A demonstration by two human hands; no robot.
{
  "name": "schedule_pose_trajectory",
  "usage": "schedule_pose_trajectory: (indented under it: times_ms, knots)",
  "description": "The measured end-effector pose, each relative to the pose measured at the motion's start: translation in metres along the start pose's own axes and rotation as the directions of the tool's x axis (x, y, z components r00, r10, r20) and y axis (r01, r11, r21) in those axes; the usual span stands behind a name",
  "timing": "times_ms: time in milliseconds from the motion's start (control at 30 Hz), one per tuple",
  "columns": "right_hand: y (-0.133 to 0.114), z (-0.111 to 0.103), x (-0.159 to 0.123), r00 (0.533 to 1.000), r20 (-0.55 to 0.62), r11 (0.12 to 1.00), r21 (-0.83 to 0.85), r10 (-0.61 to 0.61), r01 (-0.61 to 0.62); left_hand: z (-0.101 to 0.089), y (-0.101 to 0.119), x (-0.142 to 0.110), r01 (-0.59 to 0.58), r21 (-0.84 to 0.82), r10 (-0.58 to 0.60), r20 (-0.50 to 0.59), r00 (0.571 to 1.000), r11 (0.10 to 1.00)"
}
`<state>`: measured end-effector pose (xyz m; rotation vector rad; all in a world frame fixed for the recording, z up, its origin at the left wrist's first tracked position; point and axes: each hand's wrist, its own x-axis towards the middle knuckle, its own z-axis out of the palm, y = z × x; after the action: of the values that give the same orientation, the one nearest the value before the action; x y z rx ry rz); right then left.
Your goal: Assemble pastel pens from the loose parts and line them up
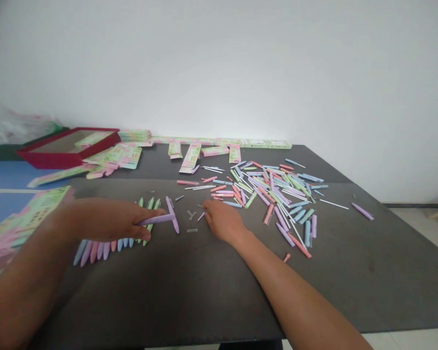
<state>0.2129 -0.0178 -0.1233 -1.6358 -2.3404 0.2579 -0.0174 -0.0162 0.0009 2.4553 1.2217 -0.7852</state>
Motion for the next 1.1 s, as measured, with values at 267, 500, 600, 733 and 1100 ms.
schedule_pose_trajectory:
  times_ms: [267,500,600,733,1100]
  knots:
    - [-0.015,0.014,0.012,0.990,0.088,0.990,-0.070,-0.113,0.119,0.003,0.001,0.000,-0.036,-0.025,0.035,-0.025,0.999,0.999]
    - [-0.011,0.012,0.010,0.979,0.108,0.976,-0.117,-0.174,0.186,0.003,0.003,-0.001,-0.028,-0.001,0.028,-0.026,0.999,1.000]
    - [-0.007,0.009,0.007,0.968,0.117,0.961,-0.139,-0.222,0.238,0.002,0.005,0.000,-0.026,0.005,0.026,-0.005,1.000,1.000]
    - [0.003,0.002,0.001,0.938,0.185,0.940,-0.127,-0.292,0.318,0.002,0.006,0.000,-0.021,0.011,0.021,0.012,1.000,1.000]
    - [0.000,-0.009,-0.009,0.994,0.102,0.997,-0.065,0.047,-0.041,0.004,0.012,0.001,-0.017,0.043,0.015,0.028,0.999,0.999]
